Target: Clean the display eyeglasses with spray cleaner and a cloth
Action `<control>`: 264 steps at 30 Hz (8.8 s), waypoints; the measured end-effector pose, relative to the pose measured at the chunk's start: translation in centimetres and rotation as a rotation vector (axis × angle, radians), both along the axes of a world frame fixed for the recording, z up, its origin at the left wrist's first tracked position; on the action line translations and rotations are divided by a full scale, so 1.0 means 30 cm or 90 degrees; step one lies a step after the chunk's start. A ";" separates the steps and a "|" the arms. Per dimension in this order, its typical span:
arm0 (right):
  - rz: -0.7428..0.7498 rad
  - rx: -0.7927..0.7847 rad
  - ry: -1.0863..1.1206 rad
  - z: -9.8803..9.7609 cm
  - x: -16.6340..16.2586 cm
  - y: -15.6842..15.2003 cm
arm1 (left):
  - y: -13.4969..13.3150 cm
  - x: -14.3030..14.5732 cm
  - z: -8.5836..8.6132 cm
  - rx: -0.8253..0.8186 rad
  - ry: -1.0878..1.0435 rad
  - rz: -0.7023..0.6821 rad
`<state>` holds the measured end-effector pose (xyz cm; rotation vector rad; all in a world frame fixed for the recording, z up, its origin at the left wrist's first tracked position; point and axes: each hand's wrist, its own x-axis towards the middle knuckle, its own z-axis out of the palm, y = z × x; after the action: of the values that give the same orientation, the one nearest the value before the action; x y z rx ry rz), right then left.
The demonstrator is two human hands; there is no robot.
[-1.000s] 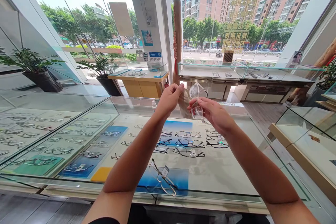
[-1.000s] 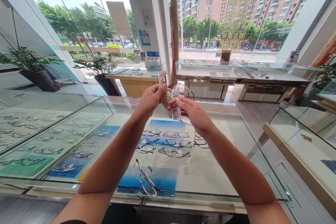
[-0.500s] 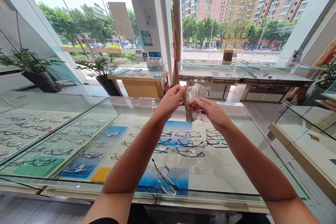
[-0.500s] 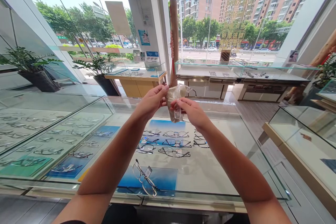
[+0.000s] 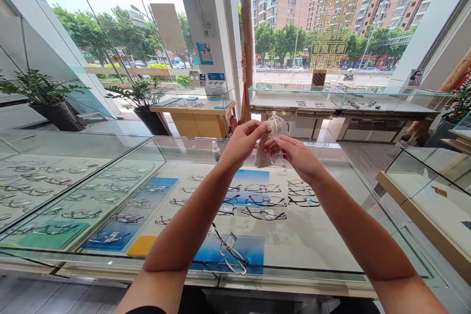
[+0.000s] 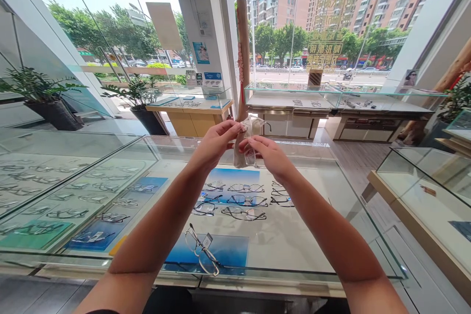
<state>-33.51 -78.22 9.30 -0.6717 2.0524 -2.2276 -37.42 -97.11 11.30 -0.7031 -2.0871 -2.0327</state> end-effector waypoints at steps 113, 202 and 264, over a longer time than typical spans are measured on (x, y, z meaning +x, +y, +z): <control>0.086 0.033 0.065 0.020 -0.025 0.090 | -0.009 -0.048 -0.013 0.103 0.039 -0.281; 0.052 -0.025 0.100 0.022 -0.035 0.120 | 0.036 -0.051 -0.038 0.240 -0.037 -0.200; -0.077 -0.236 0.051 -0.019 0.033 -0.057 | 0.155 0.093 -0.090 0.046 0.178 -0.037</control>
<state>-32.53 -79.94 8.74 -0.6828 1.7673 -2.7290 -34.62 -92.47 8.60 -0.9822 -1.8486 -1.8995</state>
